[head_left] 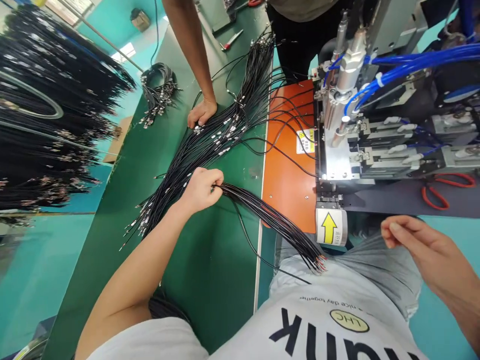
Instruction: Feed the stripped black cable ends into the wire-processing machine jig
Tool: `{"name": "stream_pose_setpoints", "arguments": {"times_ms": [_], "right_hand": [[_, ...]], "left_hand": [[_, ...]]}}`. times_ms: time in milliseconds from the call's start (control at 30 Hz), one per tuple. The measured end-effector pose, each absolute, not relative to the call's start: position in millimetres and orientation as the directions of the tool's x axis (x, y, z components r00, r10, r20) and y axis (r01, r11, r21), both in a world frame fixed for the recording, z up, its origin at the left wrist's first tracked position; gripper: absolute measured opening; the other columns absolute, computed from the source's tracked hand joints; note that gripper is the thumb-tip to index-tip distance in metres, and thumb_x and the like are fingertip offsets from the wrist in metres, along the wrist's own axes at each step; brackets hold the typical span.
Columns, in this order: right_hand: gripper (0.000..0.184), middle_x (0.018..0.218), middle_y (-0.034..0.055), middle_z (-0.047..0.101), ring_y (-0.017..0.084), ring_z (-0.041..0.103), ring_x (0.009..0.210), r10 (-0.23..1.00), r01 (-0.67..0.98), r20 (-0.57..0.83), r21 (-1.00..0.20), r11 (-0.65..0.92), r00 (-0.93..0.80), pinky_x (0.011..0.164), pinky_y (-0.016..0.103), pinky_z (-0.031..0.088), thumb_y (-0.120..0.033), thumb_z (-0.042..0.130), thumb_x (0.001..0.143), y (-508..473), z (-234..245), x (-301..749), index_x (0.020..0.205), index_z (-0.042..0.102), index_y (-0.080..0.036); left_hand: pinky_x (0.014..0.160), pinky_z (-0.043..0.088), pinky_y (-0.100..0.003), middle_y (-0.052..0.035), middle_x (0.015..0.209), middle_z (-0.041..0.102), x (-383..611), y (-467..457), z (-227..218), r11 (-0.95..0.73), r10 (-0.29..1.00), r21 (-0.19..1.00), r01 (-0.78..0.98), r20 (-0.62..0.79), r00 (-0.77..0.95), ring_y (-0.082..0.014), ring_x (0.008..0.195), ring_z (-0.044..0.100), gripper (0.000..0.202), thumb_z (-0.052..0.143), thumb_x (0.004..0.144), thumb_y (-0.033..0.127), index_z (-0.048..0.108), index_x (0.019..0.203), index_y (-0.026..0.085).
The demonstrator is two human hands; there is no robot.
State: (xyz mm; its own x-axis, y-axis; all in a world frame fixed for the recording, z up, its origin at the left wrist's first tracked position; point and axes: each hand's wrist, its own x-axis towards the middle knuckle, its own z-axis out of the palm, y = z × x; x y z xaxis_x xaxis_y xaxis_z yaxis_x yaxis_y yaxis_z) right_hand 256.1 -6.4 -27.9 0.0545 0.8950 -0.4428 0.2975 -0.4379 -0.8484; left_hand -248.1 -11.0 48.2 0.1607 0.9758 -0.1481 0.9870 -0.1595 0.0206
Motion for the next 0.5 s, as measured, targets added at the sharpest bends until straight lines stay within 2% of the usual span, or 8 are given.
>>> {"name": "stream_pose_setpoints", "arguments": {"times_ms": [100,167,267,300,400,500], "right_hand": [[0.025,0.087,0.0108,0.068,0.023,0.061,0.07,0.88,0.266,-0.461,-0.868,-0.42,-0.114,0.071,0.042,0.051,-0.056,0.068,0.082,-8,-28,261,0.09,0.073,-0.033],[0.026,0.084,0.0088,0.066,0.023,0.06,0.071,0.88,0.263,-0.452,-0.875,-0.406,-0.147,0.071,0.04,0.05,-0.056,0.067,0.084,-8,-23,259,0.09,0.072,-0.031],[0.027,0.083,0.0053,0.064,0.02,0.059,0.072,0.87,0.248,-0.449,-0.883,-0.398,-0.203,0.069,0.035,0.05,-0.054,0.065,0.087,-6,-14,248,0.091,0.069,-0.028],[0.027,0.082,0.004,0.063,0.019,0.058,0.071,0.866,0.239,-0.448,-0.886,-0.397,-0.222,0.068,0.033,0.049,-0.053,0.064,0.088,-5,-11,244,0.091,0.068,-0.027],[0.023,0.078,0.001,0.06,0.015,0.055,0.069,0.851,0.2,-0.437,-0.898,-0.393,-0.29,0.067,0.029,0.046,-0.047,0.062,0.091,-3,-8,231,0.09,0.065,-0.024],[0.021,0.079,0.0001,0.06,0.014,0.055,0.07,0.833,0.191,-0.415,-0.91,-0.369,-0.367,0.068,0.029,0.045,-0.043,0.059,0.095,-3,-8,225,0.09,0.063,-0.023]], "left_hand": [[0.08,0.04,-0.036,0.0001,0.068,0.053,-250,-13,62,-0.118,0.992,0.107,0.987,-0.033,0.122,-0.017,0.067,0.05,0.015,0.05,0.083,0.026,0.044,0.069,0.021],[0.077,0.04,-0.035,0.0001,0.068,0.055,-239,-14,70,-0.116,0.993,0.123,0.986,0.032,0.113,-0.0172,0.067,0.051,0.017,0.05,0.086,0.028,0.046,0.071,0.021],[0.08,0.041,-0.038,-0.001,0.078,0.063,-191,-21,68,-0.285,0.956,0.072,0.956,-0.049,0.289,-0.0194,0.076,0.057,0.006,0.052,0.086,0.024,0.055,0.082,0.022],[0.083,0.041,-0.039,-0.0024,0.083,0.065,-167,-26,64,-0.381,0.918,0.052,0.923,-0.102,0.384,-0.021,0.081,0.059,0.005,0.053,0.086,0.022,0.058,0.088,0.022],[0.073,0.042,-0.039,-0.0071,0.085,0.063,-101,-43,50,-0.649,0.741,0.052,0.759,-0.184,0.646,-0.0226,0.079,0.057,0.018,0.052,0.086,0.015,0.061,0.102,0.019],[0.063,0.039,-0.034,-0.0056,0.079,0.059,-77,-51,50,-0.82,0.524,0.205,0.534,-0.109,0.845,-0.0191,0.071,0.052,0.021,0.048,0.09,0.01,0.06,0.106,0.017]]}}
